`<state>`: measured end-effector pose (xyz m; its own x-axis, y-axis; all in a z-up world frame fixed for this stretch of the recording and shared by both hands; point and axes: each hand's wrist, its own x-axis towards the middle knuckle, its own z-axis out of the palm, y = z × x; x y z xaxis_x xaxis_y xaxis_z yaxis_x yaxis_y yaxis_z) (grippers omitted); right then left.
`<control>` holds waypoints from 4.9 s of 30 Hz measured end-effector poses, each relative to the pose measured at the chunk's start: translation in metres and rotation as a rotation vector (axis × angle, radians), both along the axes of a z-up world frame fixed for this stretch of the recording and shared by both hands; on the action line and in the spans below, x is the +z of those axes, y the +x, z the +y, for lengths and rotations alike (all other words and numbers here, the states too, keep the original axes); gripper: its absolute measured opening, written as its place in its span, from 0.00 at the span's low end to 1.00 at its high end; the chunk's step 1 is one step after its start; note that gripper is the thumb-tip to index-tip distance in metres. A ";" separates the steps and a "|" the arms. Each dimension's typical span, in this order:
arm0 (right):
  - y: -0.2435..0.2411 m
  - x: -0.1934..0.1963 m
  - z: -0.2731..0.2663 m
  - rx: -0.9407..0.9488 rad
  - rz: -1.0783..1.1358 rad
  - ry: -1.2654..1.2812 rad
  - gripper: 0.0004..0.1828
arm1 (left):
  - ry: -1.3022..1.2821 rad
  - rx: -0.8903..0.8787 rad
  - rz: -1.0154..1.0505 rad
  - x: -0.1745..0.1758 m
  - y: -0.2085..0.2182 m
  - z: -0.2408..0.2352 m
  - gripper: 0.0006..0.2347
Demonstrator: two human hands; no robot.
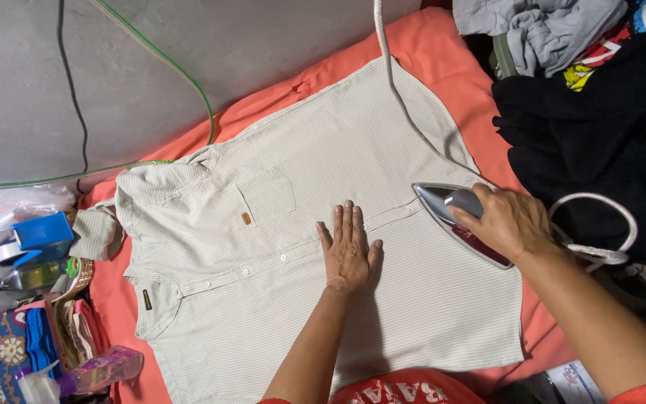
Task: Iron and fold a long-sleeved buttoned shirt.
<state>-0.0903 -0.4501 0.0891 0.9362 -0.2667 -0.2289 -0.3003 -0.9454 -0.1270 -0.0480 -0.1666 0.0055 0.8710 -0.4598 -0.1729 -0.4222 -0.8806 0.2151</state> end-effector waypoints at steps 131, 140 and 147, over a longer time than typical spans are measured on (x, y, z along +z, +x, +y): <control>0.181 0.046 0.333 0.998 0.161 -0.009 0.26 | -0.124 1.462 -0.514 -0.030 -0.009 0.346 0.33; 0.180 0.051 0.344 1.013 0.093 0.015 0.26 | -0.325 1.600 -0.425 -0.024 -0.034 0.377 0.17; 0.177 0.050 0.346 1.008 0.084 0.054 0.25 | 0.037 1.435 -0.601 -0.010 -0.028 0.375 0.17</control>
<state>0.0863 -0.1040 0.1388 0.6999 0.6515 -0.2927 0.6243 -0.7571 -0.1922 -0.0755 0.2080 -0.0044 0.5040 0.7860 0.3582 0.7352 -0.6080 0.2997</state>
